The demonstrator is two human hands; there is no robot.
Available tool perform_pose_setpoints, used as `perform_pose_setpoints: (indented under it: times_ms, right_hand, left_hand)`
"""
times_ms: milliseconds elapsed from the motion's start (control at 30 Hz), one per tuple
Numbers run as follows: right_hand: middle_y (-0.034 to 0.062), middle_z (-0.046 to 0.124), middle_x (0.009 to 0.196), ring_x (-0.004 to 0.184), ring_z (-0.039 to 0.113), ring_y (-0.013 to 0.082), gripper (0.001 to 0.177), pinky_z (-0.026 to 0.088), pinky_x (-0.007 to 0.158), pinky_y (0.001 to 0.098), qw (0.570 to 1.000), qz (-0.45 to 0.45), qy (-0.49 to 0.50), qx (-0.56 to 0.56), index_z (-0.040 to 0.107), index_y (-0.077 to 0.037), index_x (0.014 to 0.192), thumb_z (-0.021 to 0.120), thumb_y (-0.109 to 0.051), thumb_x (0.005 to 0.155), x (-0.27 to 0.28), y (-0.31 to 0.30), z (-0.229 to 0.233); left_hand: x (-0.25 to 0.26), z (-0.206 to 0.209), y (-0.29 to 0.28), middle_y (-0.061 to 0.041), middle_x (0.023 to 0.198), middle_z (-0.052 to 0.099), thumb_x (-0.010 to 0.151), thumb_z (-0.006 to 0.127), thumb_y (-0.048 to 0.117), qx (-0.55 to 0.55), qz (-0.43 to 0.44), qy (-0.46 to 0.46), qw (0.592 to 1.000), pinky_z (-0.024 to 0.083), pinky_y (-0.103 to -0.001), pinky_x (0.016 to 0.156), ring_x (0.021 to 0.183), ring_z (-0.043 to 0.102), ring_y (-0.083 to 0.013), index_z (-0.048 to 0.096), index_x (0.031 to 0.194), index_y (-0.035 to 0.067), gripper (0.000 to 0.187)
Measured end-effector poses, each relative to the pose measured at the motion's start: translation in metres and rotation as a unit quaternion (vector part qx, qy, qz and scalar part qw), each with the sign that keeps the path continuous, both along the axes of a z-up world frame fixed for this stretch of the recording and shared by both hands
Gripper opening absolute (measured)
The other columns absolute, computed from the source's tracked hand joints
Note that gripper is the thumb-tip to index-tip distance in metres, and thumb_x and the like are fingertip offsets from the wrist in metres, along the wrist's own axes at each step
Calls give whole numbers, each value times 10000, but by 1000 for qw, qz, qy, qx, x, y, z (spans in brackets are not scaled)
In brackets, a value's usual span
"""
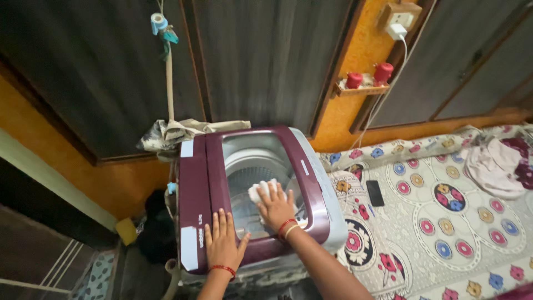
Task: The person wipes the top and lid of a top-loading washing machine with a white cloth. They open the lid, wipe the inner rim, and then close the lid, continuing to wipe the exterior surfaces.
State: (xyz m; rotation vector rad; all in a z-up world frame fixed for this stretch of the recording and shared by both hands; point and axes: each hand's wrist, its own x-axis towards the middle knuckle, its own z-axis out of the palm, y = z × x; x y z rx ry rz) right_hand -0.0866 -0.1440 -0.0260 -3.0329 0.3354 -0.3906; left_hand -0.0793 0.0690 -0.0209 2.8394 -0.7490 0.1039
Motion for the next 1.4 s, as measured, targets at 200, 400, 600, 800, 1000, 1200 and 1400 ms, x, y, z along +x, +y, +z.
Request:
perform_pose_setpoints:
  times_ms: [200,400,600,800,1000,1200,1400]
  right_hand:
    - [116,310,1631,1518,231,367,614,165,1145,712,996,-84,23,-6,342,-325,1570,445,-518,996,51,-77,-12]
    - [110,257,1664,1542,178,349,615,155,1143,716,991,-124,35,-38,347,-313,1570,407,-518,994,117,-133,-19]
    - [124,228,1672,1542,153,386,615,159,1153,695,991,-124,39,-32,344,-296,1578,385,-534,1012,195,-158,-31]
    - [120,223,1686,1548,152,408,634,187,1173,650,998,-66,0,11,341,-313,1584,386,-573,1008,270,-138,-40]
    - [122,201,1681,1547,146,399,621,182,1176,642,999,45,23,4,340,-336,1573,388,-583,1006,292,-79,-36]
    - [138,274,1662,1542,198,401,606,191,1175,660,990,143,4,7,365,-340,1571,438,-549,1007,254,-21,-26]
    - [162,345,1632,1521,260,418,618,234,1157,666,977,209,-38,16,386,-293,1583,498,-482,1006,177,6,-8]
  left_hand:
    - [22,37,-15,-119,1676,142,941,413,700,74,34,66,994,69,-532,1233,1554,90,-273,209,1583,69,922]
    - [39,57,-32,-116,1695,69,945,404,699,113,61,101,987,45,-549,1232,1565,31,-293,144,1605,87,936]
    - [47,60,-35,-127,1700,5,953,406,702,125,67,155,978,1,-562,1228,1563,-33,-298,106,1603,85,945]
    - [53,47,-32,-160,1690,2,939,461,701,104,59,169,978,-11,-588,1215,1559,-38,-331,126,1587,44,982]
    - [53,24,-29,-160,1717,94,900,501,716,45,67,125,989,10,-582,1207,1543,28,-322,180,1604,41,1027]
    - [49,7,-25,-166,1608,237,879,503,681,-79,41,-61,994,84,-565,1165,1493,160,-326,250,1524,-20,986]
    - [49,3,-24,-145,1621,262,900,478,668,-77,52,-54,994,83,-544,1196,1519,167,-304,264,1536,14,937]
